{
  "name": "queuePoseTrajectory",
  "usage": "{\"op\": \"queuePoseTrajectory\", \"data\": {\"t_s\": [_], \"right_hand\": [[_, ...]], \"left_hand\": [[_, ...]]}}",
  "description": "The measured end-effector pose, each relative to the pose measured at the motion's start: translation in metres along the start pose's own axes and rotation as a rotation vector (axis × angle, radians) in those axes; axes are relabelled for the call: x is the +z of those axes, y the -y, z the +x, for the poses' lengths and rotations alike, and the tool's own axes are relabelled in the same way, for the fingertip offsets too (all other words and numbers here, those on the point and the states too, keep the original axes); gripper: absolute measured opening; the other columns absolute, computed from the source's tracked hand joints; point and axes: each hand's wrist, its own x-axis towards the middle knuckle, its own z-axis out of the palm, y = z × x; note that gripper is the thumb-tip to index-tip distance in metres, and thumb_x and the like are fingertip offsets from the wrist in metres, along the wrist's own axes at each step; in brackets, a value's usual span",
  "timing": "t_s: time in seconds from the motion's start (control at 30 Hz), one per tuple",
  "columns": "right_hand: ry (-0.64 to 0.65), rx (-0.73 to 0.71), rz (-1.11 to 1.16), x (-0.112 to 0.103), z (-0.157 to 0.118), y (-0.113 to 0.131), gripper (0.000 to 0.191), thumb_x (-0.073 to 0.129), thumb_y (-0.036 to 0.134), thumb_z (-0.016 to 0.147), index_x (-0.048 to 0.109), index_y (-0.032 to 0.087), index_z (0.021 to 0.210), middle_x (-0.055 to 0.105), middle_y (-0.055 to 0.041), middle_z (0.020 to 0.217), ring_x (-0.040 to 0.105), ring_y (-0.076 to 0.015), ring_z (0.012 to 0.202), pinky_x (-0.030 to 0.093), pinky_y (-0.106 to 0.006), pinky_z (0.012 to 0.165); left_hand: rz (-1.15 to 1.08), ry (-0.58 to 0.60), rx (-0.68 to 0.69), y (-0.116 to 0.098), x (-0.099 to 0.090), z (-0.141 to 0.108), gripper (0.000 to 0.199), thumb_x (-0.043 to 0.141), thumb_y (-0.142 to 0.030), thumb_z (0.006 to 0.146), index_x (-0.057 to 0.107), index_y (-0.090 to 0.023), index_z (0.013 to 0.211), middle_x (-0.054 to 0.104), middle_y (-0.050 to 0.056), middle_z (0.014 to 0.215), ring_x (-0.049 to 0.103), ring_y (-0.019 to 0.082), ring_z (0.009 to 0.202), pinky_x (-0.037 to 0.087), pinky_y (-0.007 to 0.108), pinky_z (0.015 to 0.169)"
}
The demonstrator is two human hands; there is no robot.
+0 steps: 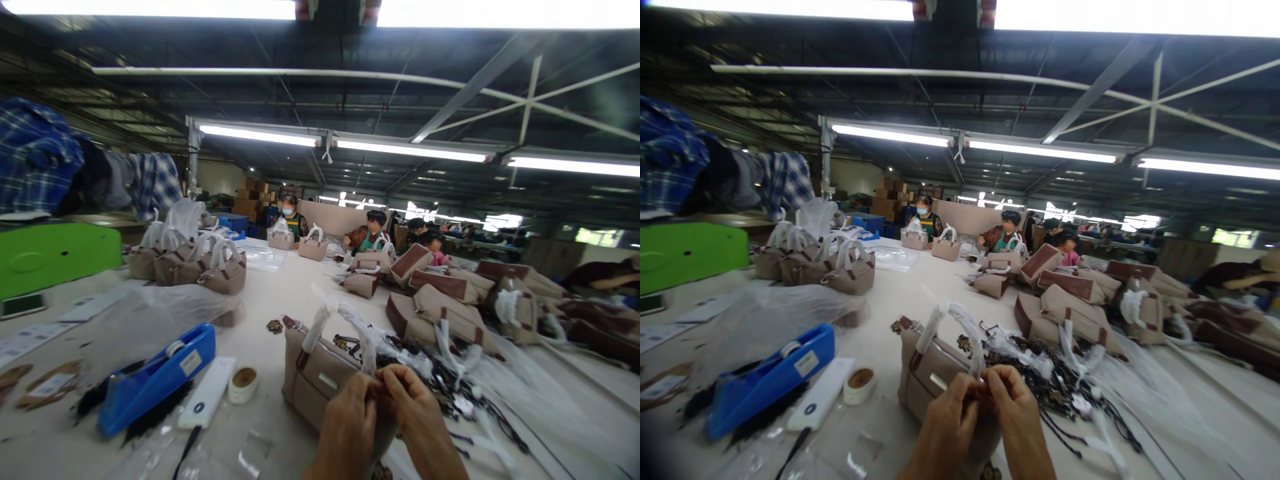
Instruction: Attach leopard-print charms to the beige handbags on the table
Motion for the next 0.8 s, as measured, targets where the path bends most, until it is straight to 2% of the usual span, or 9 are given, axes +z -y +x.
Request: {"op": "queuePoseTrajectory", "data": {"t_s": [0.1,0.2,0.33,0.4,0.47,0.53,0.63,0.7,0.8], "right_hand": [[0.003,-0.018,0.001,0.001,-0.002,0.004,0.038,0.078,0.053,0.065,0.065,0.019,0.078,0.065,-0.0002,0.072,0.063,-0.0193,0.073,0.054,-0.028,0.070],[0.029,-0.090,-0.126,0.000,-0.002,0.013,0.038,0.075,0.054,0.067,0.066,0.019,0.075,0.066,-0.0015,0.072,0.062,-0.0200,0.073,0.054,-0.029,0.070],[-0.005,-0.197,-0.366,-0.004,-0.001,0.024,0.037,0.072,0.054,0.069,0.067,0.018,0.076,0.063,0.0000,0.064,0.055,-0.0151,0.057,0.047,-0.024,0.053],[0.017,-0.156,-0.298,-0.004,0.000,0.026,0.039,0.070,0.056,0.072,0.066,0.018,0.080,0.062,0.0005,0.063,0.051,-0.0134,0.049,0.042,-0.023,0.043],[0.041,-0.102,-0.125,-0.002,0.001,0.026,0.040,0.071,0.057,0.071,0.063,0.019,0.082,0.066,-0.0017,0.074,0.055,-0.0143,0.051,0.044,-0.023,0.041],[0.024,-0.086,0.045,0.002,0.003,0.027,0.040,0.076,0.053,0.068,0.061,0.019,0.081,0.068,-0.0022,0.083,0.060,-0.0155,0.058,0.050,-0.025,0.047],[-0.006,-0.115,0.209,0.008,0.004,0.033,0.037,0.082,0.045,0.065,0.062,0.019,0.081,0.064,0.0017,0.073,0.059,-0.0132,0.058,0.053,-0.025,0.055],[0.024,-0.129,0.216,0.011,0.004,0.038,0.035,0.083,0.041,0.065,0.065,0.018,0.084,0.062,0.0021,0.069,0.059,-0.0127,0.057,0.052,-0.024,0.057],[0.118,-0.113,0.062,0.012,0.001,0.039,0.033,0.079,0.040,0.071,0.070,0.016,0.090,0.066,-0.0019,0.072,0.062,-0.0159,0.065,0.052,-0.027,0.065]], "left_hand": [[-0.087,0.029,-0.086,-0.002,-0.002,0.002,0.028,0.046,-0.004,0.078,0.060,-0.022,0.093,0.072,0.003,0.088,0.066,0.018,0.082,0.047,0.026,0.074],[-0.143,0.058,-0.093,-0.001,-0.007,0.001,0.024,0.047,-0.005,0.078,0.062,-0.021,0.088,0.071,0.002,0.080,0.065,0.016,0.074,0.045,0.024,0.068],[-0.121,0.025,-0.073,0.002,-0.016,0.000,0.016,0.052,-0.010,0.077,0.063,-0.020,0.073,0.067,0.001,0.071,0.062,0.016,0.069,0.044,0.023,0.065],[-0.226,0.014,-0.148,0.002,-0.020,0.001,0.013,0.054,-0.014,0.078,0.062,-0.019,0.069,0.064,0.001,0.065,0.060,0.016,0.063,0.045,0.024,0.060],[-0.422,0.016,-0.265,-0.001,-0.024,0.005,0.011,0.057,-0.022,0.078,0.060,-0.017,0.069,0.061,0.000,0.058,0.058,0.014,0.054,0.047,0.023,0.053],[-0.619,0.006,-0.334,-0.005,-0.028,0.009,0.016,0.062,-0.031,0.078,0.060,-0.016,0.071,0.062,0.000,0.059,0.057,0.013,0.049,0.048,0.023,0.047],[-0.792,-0.036,-0.332,-0.011,-0.035,0.016,0.030,0.069,-0.043,0.074,0.061,-0.015,0.073,0.065,0.002,0.065,0.058,0.012,0.049,0.050,0.023,0.046],[-0.847,-0.064,-0.343,-0.011,-0.039,0.019,0.036,0.072,-0.048,0.071,0.061,-0.014,0.071,0.065,0.002,0.064,0.057,0.011,0.047,0.050,0.022,0.045],[-0.891,-0.095,-0.374,-0.007,-0.042,0.022,0.043,0.076,-0.054,0.065,0.061,-0.014,0.069,0.064,0.000,0.060,0.056,0.010,0.043,0.049,0.021,0.041]]}}
